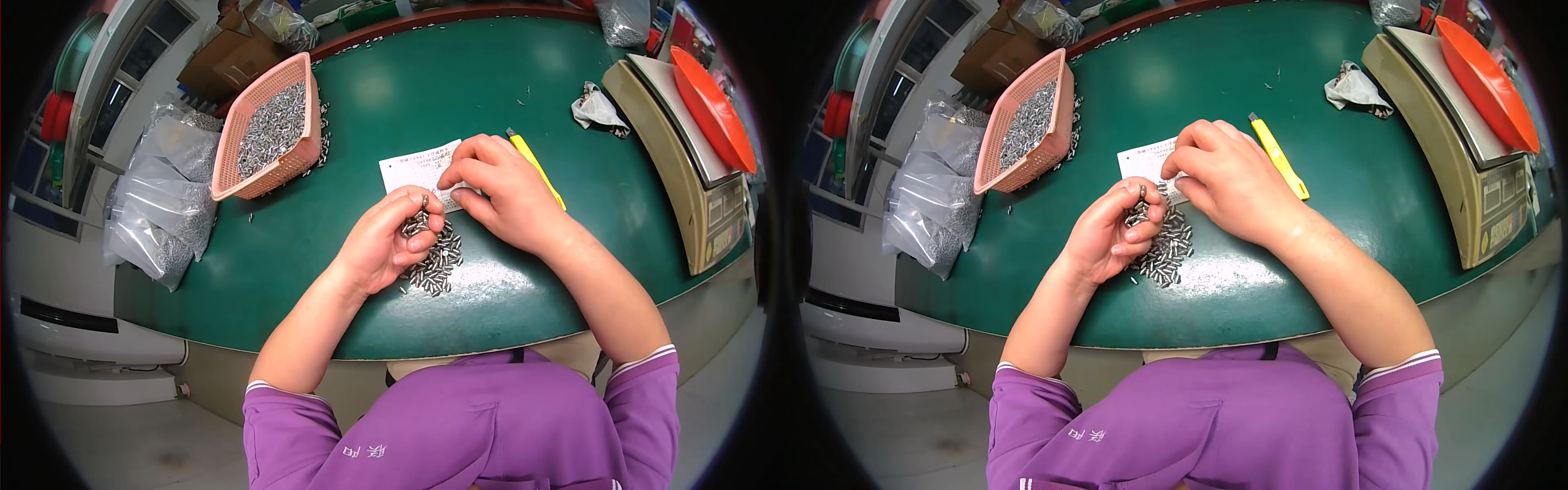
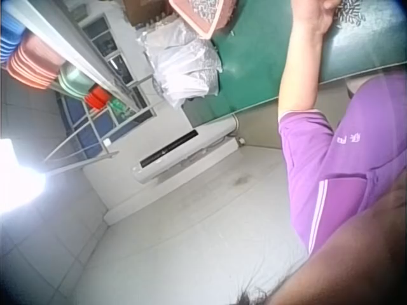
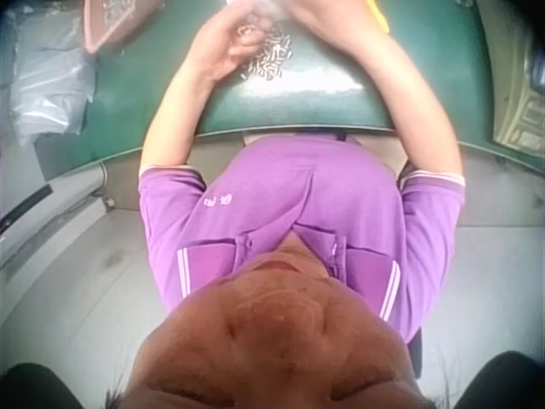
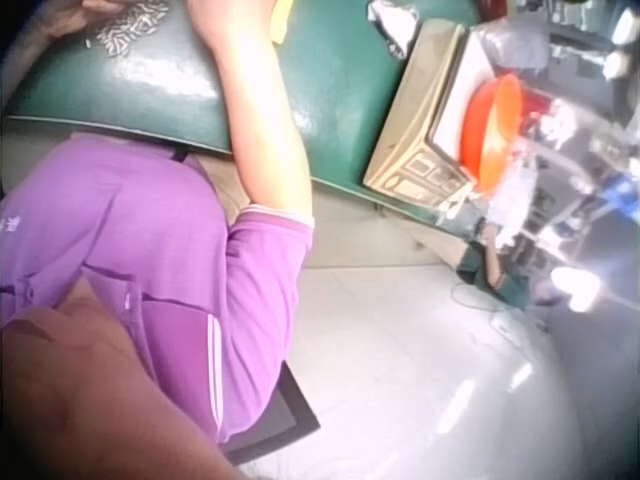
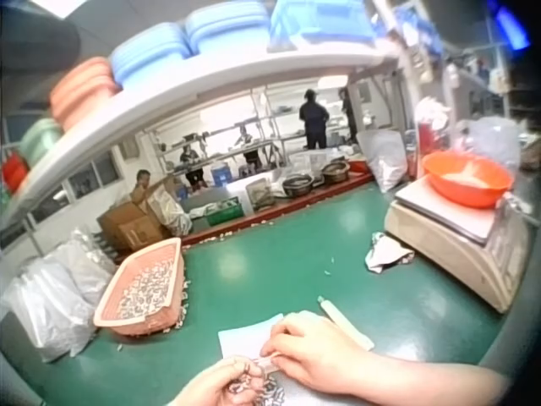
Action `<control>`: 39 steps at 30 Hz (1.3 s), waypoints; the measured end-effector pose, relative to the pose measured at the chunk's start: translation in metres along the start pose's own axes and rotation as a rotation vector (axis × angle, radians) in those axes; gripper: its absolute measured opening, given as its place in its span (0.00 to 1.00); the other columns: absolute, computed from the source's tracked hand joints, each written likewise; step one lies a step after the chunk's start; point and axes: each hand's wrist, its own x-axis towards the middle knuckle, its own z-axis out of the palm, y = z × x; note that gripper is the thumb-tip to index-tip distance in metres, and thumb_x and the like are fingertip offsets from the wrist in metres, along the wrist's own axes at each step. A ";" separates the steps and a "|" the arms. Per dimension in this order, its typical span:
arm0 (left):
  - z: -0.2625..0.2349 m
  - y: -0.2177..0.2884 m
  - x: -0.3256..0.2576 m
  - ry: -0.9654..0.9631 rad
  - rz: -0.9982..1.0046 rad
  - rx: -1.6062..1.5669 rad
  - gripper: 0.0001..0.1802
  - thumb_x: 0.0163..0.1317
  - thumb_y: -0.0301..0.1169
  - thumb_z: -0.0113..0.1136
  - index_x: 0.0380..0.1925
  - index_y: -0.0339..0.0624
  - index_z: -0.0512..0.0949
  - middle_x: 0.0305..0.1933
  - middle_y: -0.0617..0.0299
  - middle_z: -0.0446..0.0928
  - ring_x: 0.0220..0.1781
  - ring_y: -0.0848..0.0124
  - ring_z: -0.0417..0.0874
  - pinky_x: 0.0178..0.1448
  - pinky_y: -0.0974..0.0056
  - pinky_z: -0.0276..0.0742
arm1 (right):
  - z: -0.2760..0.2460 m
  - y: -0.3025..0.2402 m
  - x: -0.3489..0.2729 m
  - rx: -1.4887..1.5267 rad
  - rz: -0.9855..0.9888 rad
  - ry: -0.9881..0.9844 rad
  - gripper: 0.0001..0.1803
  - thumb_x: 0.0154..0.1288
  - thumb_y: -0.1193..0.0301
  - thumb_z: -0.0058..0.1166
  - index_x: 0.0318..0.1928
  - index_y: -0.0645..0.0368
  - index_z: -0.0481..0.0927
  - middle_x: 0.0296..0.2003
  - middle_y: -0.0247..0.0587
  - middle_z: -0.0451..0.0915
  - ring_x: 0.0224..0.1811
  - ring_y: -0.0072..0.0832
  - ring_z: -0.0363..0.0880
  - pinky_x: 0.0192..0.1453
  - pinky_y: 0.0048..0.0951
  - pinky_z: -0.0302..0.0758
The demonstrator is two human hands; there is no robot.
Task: Inspecting and sorting small metal fasteners at a workstation.
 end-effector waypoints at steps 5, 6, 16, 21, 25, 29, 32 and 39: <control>0.002 0.000 0.002 0.038 0.010 -0.015 0.13 0.72 0.35 0.40 0.39 0.37 0.70 0.35 0.59 0.70 0.22 0.81 0.62 0.17 0.80 0.56 | 0.000 0.002 -0.003 -0.029 -0.027 -0.128 0.10 0.49 0.78 0.60 0.34 0.53 0.79 0.38 0.36 0.72 0.43 0.35 0.72 0.47 0.35 0.71; 0.003 0.000 0.002 0.053 0.026 -0.027 0.14 0.72 0.36 0.39 0.40 0.37 0.70 0.35 0.59 0.70 0.23 0.80 0.63 0.17 0.80 0.56 | -0.001 0.002 -0.003 -0.029 -0.026 -0.128 0.10 0.49 0.78 0.60 0.34 0.53 0.79 0.38 0.36 0.72 0.43 0.35 0.72 0.47 0.35 0.71; -0.002 -0.002 0.003 0.070 0.055 -0.035 0.12 0.71 0.35 0.42 0.40 0.37 0.70 0.36 0.59 0.69 0.26 0.79 0.64 0.19 0.79 0.57 | 0.002 0.003 -0.007 -0.088 -0.086 -0.222 0.08 0.47 0.73 0.63 0.32 0.53 0.80 0.37 0.34 0.73 0.42 0.35 0.72 0.49 0.36 0.70; -0.001 -0.002 0.003 0.074 0.058 -0.011 0.10 0.70 0.34 0.45 0.39 0.38 0.69 0.36 0.59 0.70 0.25 0.80 0.64 0.19 0.80 0.57 | 0.010 0.004 -0.006 -0.122 -0.083 -0.166 0.05 0.51 0.71 0.59 0.31 0.53 0.80 0.37 0.36 0.74 0.44 0.36 0.72 0.47 0.38 0.69; 0.001 -0.002 0.004 0.077 0.059 0.028 0.07 0.66 0.29 0.53 0.40 0.40 0.69 0.35 0.62 0.71 0.25 0.82 0.65 0.19 0.80 0.57 | 0.002 -0.001 -0.002 0.073 0.047 -0.082 0.05 0.54 0.74 0.57 0.34 0.55 0.79 0.36 0.36 0.73 0.43 0.34 0.72 0.48 0.36 0.70; 0.001 -0.004 0.002 0.072 0.060 0.055 0.09 0.64 0.27 0.56 0.42 0.40 0.69 0.34 0.62 0.72 0.25 0.83 0.65 0.20 0.80 0.57 | 0.003 -0.001 -0.001 0.276 0.073 -0.014 0.05 0.56 0.76 0.57 0.35 0.56 0.80 0.35 0.36 0.72 0.43 0.29 0.72 0.47 0.31 0.70; 0.003 -0.004 0.002 0.042 0.036 0.071 0.10 0.63 0.26 0.57 0.42 0.40 0.68 0.34 0.62 0.72 0.25 0.83 0.66 0.20 0.81 0.58 | 0.001 -0.005 0.000 0.302 0.067 -0.040 0.05 0.56 0.76 0.57 0.35 0.56 0.80 0.35 0.35 0.72 0.42 0.28 0.72 0.45 0.29 0.70; 0.004 -0.003 0.002 0.057 0.030 0.067 0.07 0.65 0.28 0.53 0.41 0.39 0.69 0.34 0.62 0.71 0.23 0.83 0.64 0.18 0.81 0.57 | 0.006 -0.002 0.000 0.273 0.037 0.004 0.06 0.57 0.78 0.55 0.36 0.58 0.80 0.35 0.36 0.73 0.41 0.30 0.73 0.45 0.30 0.71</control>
